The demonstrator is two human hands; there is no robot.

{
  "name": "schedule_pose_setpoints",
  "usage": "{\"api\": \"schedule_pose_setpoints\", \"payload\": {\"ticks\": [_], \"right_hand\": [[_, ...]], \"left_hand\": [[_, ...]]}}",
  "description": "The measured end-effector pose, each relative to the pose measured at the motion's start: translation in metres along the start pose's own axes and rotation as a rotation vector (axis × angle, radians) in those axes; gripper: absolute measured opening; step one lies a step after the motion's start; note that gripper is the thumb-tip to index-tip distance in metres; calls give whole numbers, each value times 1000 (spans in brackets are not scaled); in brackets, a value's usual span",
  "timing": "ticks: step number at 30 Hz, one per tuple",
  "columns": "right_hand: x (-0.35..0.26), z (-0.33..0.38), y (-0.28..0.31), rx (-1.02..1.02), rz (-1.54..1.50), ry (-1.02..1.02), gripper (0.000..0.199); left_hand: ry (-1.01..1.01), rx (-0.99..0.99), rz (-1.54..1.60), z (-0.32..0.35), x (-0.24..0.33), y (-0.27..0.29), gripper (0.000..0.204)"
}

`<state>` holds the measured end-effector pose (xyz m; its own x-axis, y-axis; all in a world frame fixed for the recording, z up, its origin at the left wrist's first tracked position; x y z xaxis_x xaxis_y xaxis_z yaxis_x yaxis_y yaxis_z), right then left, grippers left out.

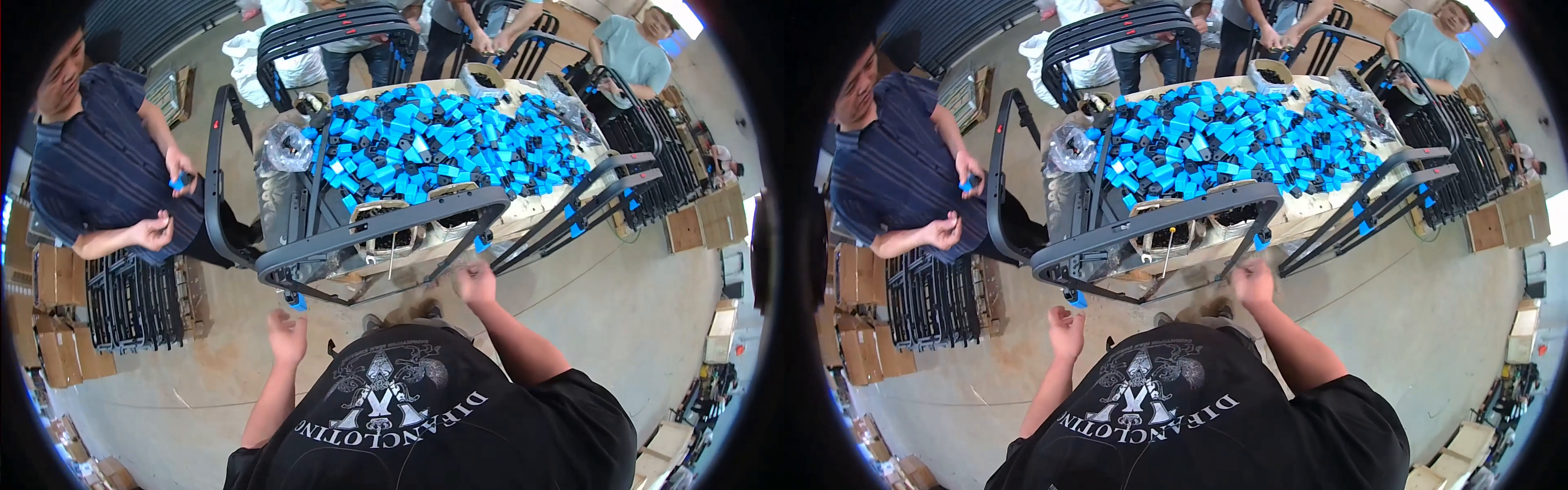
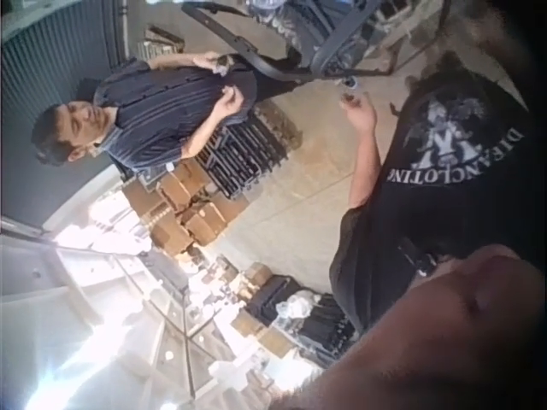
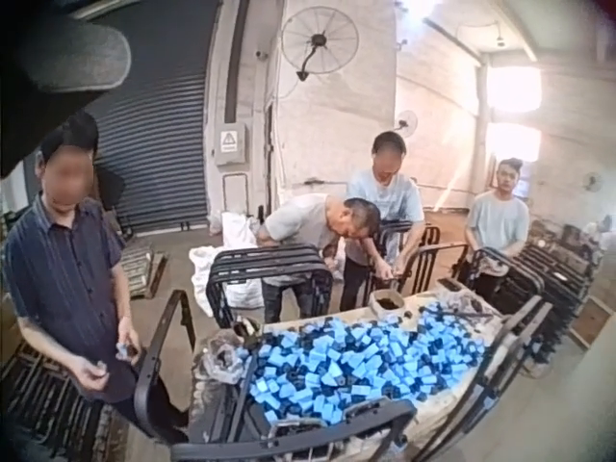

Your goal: The recorder is assembling metal furniture frames by attaching plastic components and tightening hardware using a hand tool.

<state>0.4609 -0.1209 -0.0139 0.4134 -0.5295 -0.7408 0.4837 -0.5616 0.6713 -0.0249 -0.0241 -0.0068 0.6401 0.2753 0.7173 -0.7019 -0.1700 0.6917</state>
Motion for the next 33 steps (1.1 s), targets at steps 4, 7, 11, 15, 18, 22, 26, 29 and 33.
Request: {"api": "schedule_pose_setpoints", "payload": {"ticks": [4, 7, 11, 15, 18, 22, 26, 29, 33], "right_hand": [[12, -45, 23, 403, 168, 69, 63], [-2, -73, 11, -2, 166, -43, 63], [6, -89, -2, 47, 120, -65, 59], [-8, -88, 5, 74, 166, 29, 55], [-10, -94, 4, 43, 129, -36, 57], [-10, -113, 28, -470, 662, 81, 42], [-40, -114, 33, -546, 674, 127, 42], [-34, -104, 36, -452, 277, 53, 35], [2, -88, 31, -550, -771, -650, 24]], "left_hand": [[-100, -74, 239, -27, 22, -16, 44], [-235, 79, 117, -42, 39, -28, 50], [-177, 131, 127, -42, 38, -38, 55], [52, 168, 184, -52, 8, -56, 54], [65, 205, 167, -48, 6, -55, 51], [148, 16, 14, -46, 66, -36, 45], [121, -461, -266, -63, 42, -29, 26], [385, -620, -232, -65, 69, -15, 32], [515, -544, 16, -49, 68, -13, 30]]}}
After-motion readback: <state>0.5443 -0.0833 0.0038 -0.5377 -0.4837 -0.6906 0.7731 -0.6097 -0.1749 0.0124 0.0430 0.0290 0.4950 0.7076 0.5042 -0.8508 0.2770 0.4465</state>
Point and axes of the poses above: each hand's wrist, its own z-axis away from the middle knuckle, its own y-axis out of the back of the hand, x = y × z, the point moved 4 cm from there along -z, towards the middle knuckle, and after that the axes turned 13 degrees about x, right-handed, at the moved point
